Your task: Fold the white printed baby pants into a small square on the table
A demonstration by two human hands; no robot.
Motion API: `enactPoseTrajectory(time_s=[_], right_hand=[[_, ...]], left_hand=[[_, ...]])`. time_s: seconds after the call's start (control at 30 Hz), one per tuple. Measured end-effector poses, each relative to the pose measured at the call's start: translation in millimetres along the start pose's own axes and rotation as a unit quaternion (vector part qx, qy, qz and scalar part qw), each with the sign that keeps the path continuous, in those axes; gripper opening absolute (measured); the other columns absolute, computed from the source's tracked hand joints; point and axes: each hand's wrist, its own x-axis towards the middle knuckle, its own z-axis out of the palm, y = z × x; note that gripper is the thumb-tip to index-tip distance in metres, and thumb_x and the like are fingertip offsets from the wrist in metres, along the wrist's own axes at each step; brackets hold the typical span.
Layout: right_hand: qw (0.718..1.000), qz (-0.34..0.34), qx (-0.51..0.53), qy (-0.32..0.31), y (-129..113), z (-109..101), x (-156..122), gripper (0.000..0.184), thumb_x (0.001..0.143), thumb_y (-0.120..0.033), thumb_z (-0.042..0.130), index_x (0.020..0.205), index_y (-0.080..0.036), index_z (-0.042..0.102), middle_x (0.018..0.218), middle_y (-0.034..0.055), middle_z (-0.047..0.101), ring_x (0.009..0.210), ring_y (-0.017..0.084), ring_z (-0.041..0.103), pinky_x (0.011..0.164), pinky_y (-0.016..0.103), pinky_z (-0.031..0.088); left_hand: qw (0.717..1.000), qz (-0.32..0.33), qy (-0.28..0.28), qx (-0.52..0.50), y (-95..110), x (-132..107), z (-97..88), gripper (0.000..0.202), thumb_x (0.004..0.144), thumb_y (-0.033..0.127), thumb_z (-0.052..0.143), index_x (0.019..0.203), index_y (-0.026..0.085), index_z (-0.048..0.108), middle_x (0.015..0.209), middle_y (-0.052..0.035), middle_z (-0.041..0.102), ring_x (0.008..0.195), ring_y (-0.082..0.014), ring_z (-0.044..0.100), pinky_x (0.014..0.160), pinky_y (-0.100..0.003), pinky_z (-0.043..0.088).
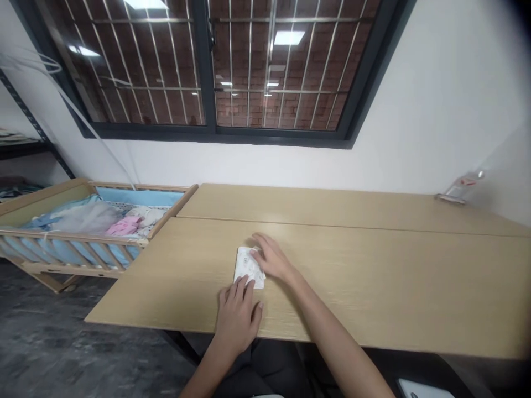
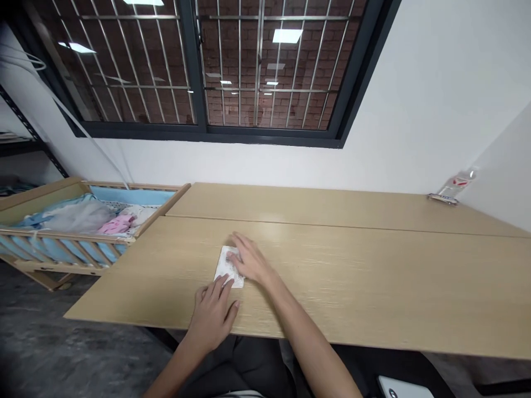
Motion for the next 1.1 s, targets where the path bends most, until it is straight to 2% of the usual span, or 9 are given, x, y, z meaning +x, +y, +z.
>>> enactPoseTrajectory(time_s=[0.13, 0.2, 0.27, 0.4, 0.6, 0.8, 0.93, 1.03, 1.1], right_hand=[[0.979, -0.134, -0.020, -0.153, -49.3, -1.3, -23.3, 0.056, 0.106, -0.047, 0.036, 0.159, -0.028, 0.031, 0.166, 0.0064, 0.027, 0.154, 0.024, 0.023, 0.125, 0.047, 0.017], [0.964, -0.156, 0.000, -0.218, -60.3, 2.6, -34.7, 0.054, 0.108, -0.045, 0.032, 0.159, -0.030, 0.030, 0.166, 0.0027, 0.027, 0.154, 0.020, 0.022, 0.126, 0.043, 0.015], [0.960, -0.144, 0.036, -0.238, -59.3, 7.0, -42.4, 0.051, 0.107, -0.046, 0.034, 0.156, -0.032, 0.037, 0.163, 0.0010, 0.036, 0.152, 0.018, 0.028, 0.126, 0.040, 0.017], [0.973, -0.098, 0.097, -0.187, -33.2, 9.6, -40.7, 0.047, 0.102, -0.053, 0.047, 0.146, -0.037, 0.053, 0.154, -0.0023, 0.049, 0.148, 0.020, 0.037, 0.126, 0.040, 0.020], [0.984, -0.042, 0.107, -0.135, 8.0, 5.6, -14.7, 0.056, 0.096, -0.060, 0.055, 0.145, -0.033, 0.055, 0.157, -0.0034, 0.044, 0.151, 0.021, 0.033, 0.128, 0.041, 0.016], [0.990, -0.028, 0.094, -0.099, 19.8, 15.6, -16.7, 0.066, 0.097, -0.064, 0.048, 0.151, -0.026, 0.048, 0.161, 0.0028, 0.038, 0.152, 0.024, 0.029, 0.128, 0.043, 0.016], [0.994, 0.041, 0.100, 0.021, 29.0, 20.5, -22.0, 0.070, 0.101, -0.064, 0.037, 0.156, -0.021, 0.038, 0.164, 0.0114, 0.033, 0.152, 0.026, 0.029, 0.126, 0.046, 0.018], [0.979, 0.084, 0.129, 0.132, 37.3, 20.4, -21.2, 0.060, 0.102, -0.058, 0.038, 0.146, -0.019, 0.050, 0.151, 0.0154, 0.049, 0.138, 0.025, 0.047, 0.118, 0.045, 0.032], [0.970, 0.096, 0.149, 0.164, 39.6, 19.8, -20.5, 0.051, 0.098, -0.052, 0.047, 0.133, -0.017, 0.060, 0.134, 0.0150, 0.061, 0.118, 0.024, 0.059, 0.106, 0.043, 0.044]], left_hand=[[1.000, 0.003, -0.002, 0.007, 1.0, -12.8, -1.4, 0.036, 0.098, 0.030, 0.048, 0.130, 0.017, 0.059, 0.135, -0.0139, 0.063, 0.127, -0.0292, 0.054, 0.102, -0.047, 0.039], [1.000, 0.000, -0.007, 0.010, 2.7, -19.4, -2.0, 0.032, 0.098, 0.032, 0.048, 0.121, 0.016, 0.064, 0.125, -0.0140, 0.068, 0.120, -0.0306, 0.058, 0.100, -0.048, 0.040], [1.000, 0.003, -0.011, 0.011, 4.4, -24.2, -3.1, 0.033, 0.099, 0.034, 0.047, 0.120, 0.015, 0.065, 0.123, -0.0149, 0.069, 0.122, -0.0316, 0.057, 0.100, -0.049, 0.040], [1.000, 0.018, -0.018, 0.016, 5.2, -26.3, -5.8, 0.045, 0.101, 0.036, 0.044, 0.138, 0.013, 0.055, 0.143, -0.0166, 0.059, 0.138, -0.0306, 0.046, 0.103, -0.047, 0.039], [0.999, 0.014, -0.018, 0.035, 2.0, -25.6, -3.7, 0.052, 0.102, 0.036, 0.041, 0.148, 0.014, 0.046, 0.153, -0.0153, 0.050, 0.141, -0.0297, 0.044, 0.105, -0.047, 0.038], [1.000, 0.009, -0.008, 0.021, 3.5, -29.3, 1.1, 0.051, 0.101, 0.035, 0.042, 0.148, 0.014, 0.045, 0.154, -0.0166, 0.048, 0.143, -0.0301, 0.042, 0.105, -0.046, 0.037], [0.999, -0.029, 0.012, -0.040, -6.0, -25.7, 0.0, 0.043, 0.100, 0.032, 0.043, 0.140, 0.016, 0.050, 0.142, -0.0146, 0.059, 0.134, -0.0260, 0.051, 0.105, -0.044, 0.037], [0.992, -0.115, 0.034, -0.035, -20.6, -15.4, -6.5, 0.031, 0.099, 0.036, 0.046, 0.120, 0.018, 0.060, 0.120, -0.0116, 0.068, 0.114, -0.0265, 0.061, 0.099, -0.043, 0.040], [0.987, -0.158, 0.031, -0.006, -30.6, -6.6, -11.8, 0.030, 0.098, 0.041, 0.047, 0.110, 0.018, 0.062, 0.110, -0.0114, 0.069, 0.107, -0.0281, 0.062, 0.094, -0.043, 0.040]])
